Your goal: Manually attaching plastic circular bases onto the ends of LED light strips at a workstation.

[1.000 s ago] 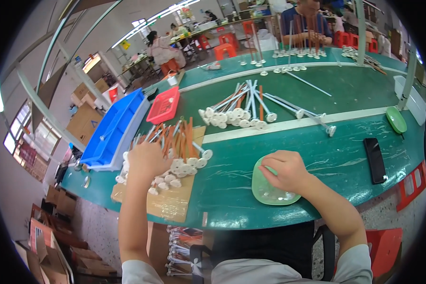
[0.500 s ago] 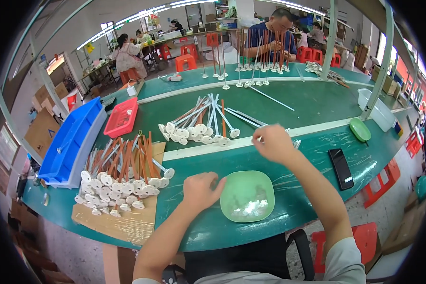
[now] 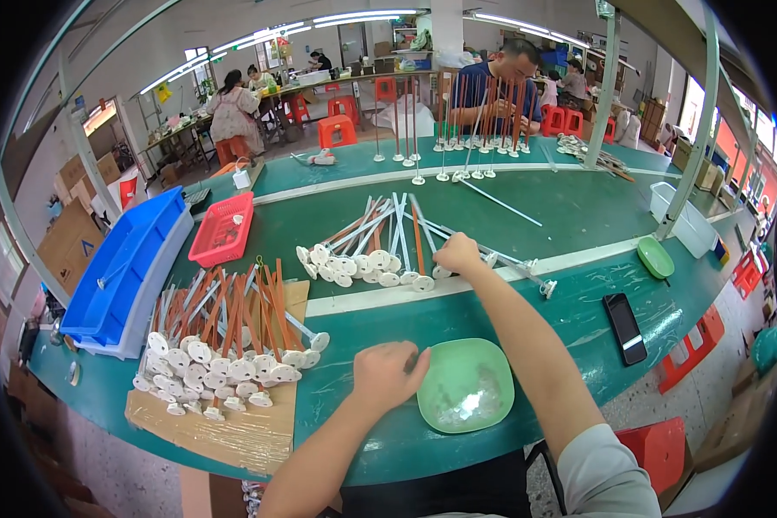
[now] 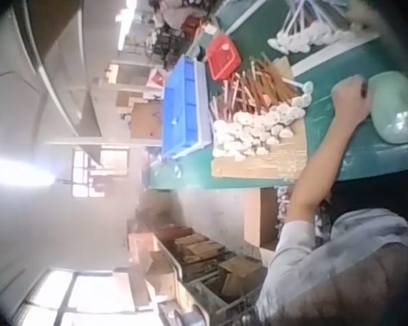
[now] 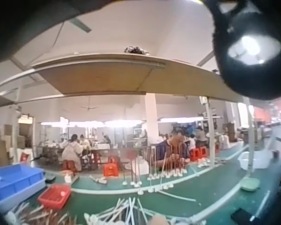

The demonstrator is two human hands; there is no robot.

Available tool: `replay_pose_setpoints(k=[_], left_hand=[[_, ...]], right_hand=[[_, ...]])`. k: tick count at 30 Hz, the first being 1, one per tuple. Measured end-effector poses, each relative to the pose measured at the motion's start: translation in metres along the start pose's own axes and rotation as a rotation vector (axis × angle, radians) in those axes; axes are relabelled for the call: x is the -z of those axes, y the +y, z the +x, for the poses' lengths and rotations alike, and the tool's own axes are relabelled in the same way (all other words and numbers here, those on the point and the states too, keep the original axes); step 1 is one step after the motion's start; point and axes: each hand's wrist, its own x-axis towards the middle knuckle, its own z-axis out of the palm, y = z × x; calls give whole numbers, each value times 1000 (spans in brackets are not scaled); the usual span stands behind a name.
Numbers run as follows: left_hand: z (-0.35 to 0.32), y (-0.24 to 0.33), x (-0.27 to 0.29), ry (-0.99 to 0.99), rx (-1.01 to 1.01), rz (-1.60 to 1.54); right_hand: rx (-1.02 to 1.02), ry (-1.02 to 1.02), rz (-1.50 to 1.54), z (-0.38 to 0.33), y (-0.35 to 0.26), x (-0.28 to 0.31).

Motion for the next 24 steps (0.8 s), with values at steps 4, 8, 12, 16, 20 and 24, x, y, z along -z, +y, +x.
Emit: replay_pose_setpoints(k=[4, 8, 12, 16, 20, 24], left_hand=[[-6, -3, 7, 17, 148, -109], [2, 0, 5, 26, 287, -256], [3, 4, 9, 16, 521, -831], [3, 19, 11, -102, 555, -1174], [0, 18, 18, -374, 524, -1192], [-2, 18, 18, -293, 601, -1254]], right_hand=[[-150, -194, 132, -27, -26, 36], [-81, -137, 684, -77, -20, 86], [150, -408, 863, -150, -21, 92], [435, -571, 838, -184, -23, 87], [393, -570, 734, -201, -29, 97], [512, -211, 723, -217, -28, 89]])
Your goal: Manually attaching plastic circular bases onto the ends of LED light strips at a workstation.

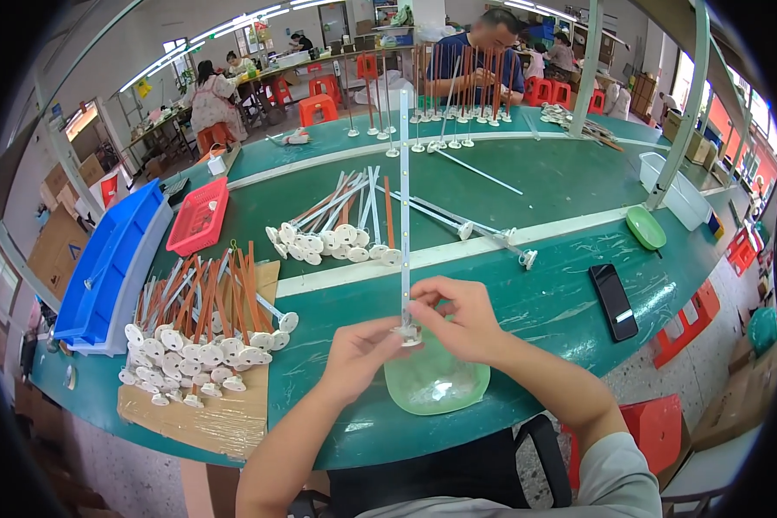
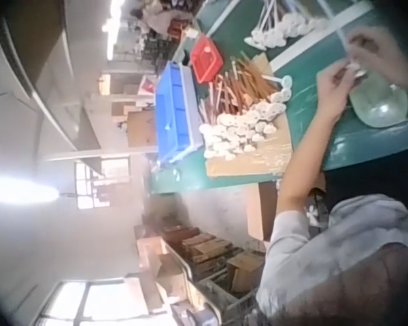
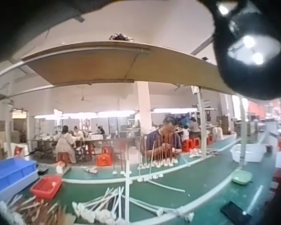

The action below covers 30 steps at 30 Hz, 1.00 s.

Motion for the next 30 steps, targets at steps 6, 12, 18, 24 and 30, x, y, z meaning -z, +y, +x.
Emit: replay_pose_setpoints(k=[6, 12, 18, 24, 30], left_hand=[[-4, -3, 1, 32, 45, -245], [-6, 4, 1, -14, 51, -213], [-6, 2, 2, -34, -40, -128], [-6, 5, 7, -7, 37, -236], [-6, 2, 10, 22, -19, -32]], right_hand=[[678, 117, -368, -2, 0, 1], [844, 138, -447, -2, 6, -4], [889, 208, -521, -9, 3, -9], [829, 96, -460, -2, 1, -4], [760, -5, -405, -5, 5, -2]])
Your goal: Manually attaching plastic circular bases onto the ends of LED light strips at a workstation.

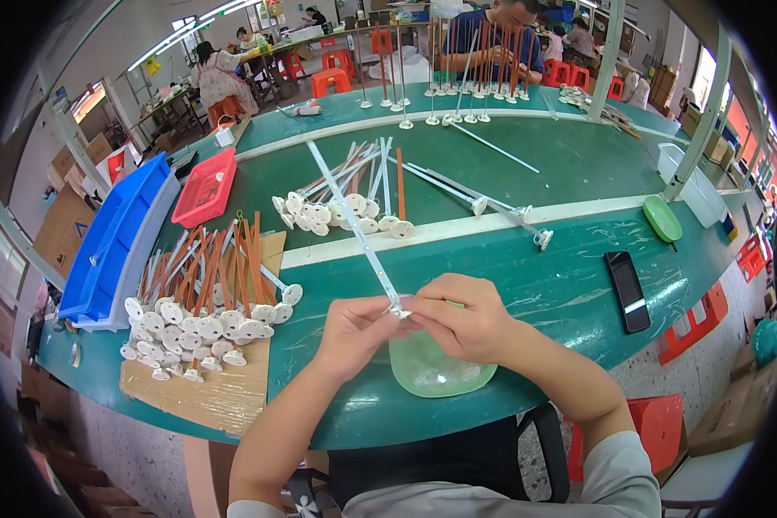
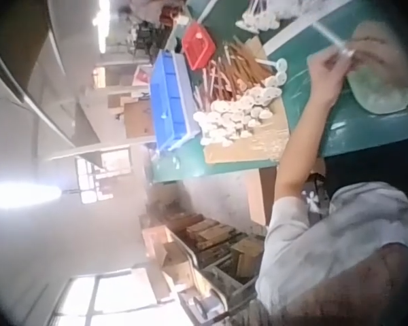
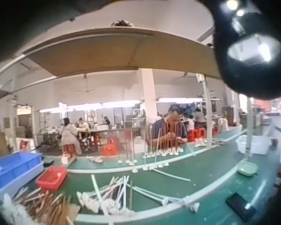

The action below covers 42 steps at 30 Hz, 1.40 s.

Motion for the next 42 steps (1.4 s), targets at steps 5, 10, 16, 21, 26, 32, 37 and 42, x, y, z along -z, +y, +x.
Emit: replay_pose_setpoints(k=[5, 10, 16, 21, 26, 32, 37, 42], left_hand=[[0, -2, 4, -16, -83, 120], [6, 2, 2, 117, -122, 135], [9, 5, 5, 290, -127, 200], [8, 2, 5, 291, -47, 234], [7, 1, -2, 262, -51, 229], [8, 2, -3, 254, -52, 248], [7, 2, -2, 251, -65, 267], [4, 4, -1, 238, -81, 180]], right_hand=[[14, 37, -13, -2, -1, -1], [-272, 55, -7, 2, 0, 0], [-477, -577, 33, -12, 8, 2], [-576, -717, 86, -8, -3, 1], [-580, -717, 11, -20, -4, -9], [-626, -725, 67, -10, 1, -6], [-706, -674, 251, -2, 7, 9], [-730, -399, 337, 10, 1, 21]])
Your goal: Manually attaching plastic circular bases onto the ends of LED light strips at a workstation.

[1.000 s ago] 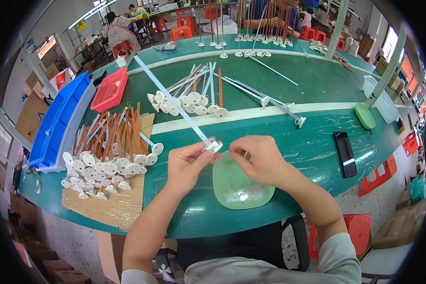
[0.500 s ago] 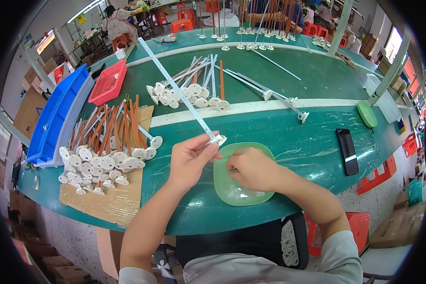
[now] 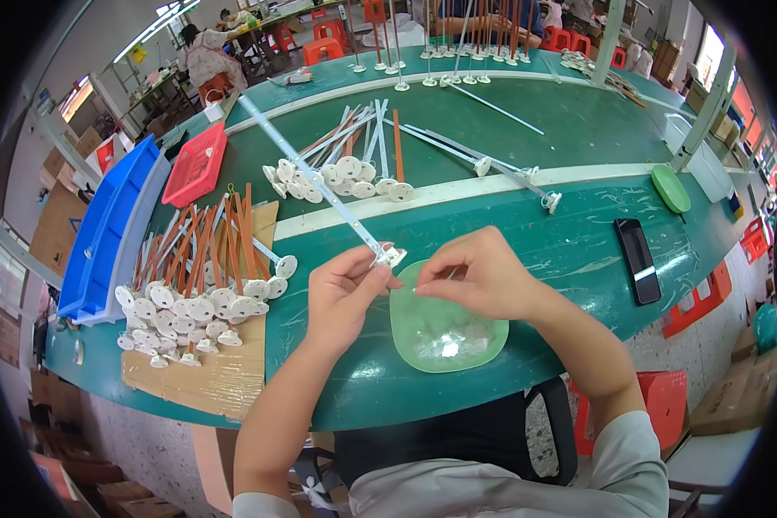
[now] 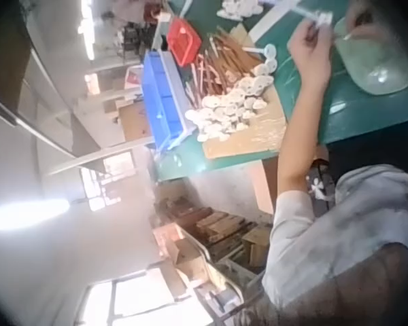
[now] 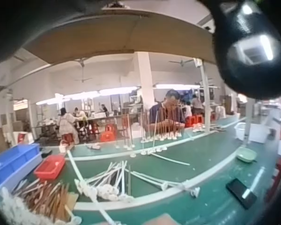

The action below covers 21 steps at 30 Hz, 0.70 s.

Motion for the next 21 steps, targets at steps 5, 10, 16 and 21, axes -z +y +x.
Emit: replay_pose_setpoints(k=[5, 10, 16, 21], left_hand=[[-2, 0, 0, -24, -57, -55], [-2, -2, 1, -66, -76, -71], [-4, 3, 1, -123, -65, -158], [-7, -1, -4, -109, -55, -385]], right_hand=[[43, 201, 183, -6, -7, 1], [38, 137, 132, -4, -2, 2], [25, 160, 64, -4, -3, 5], [161, 318, 89, -7, -4, -11]])
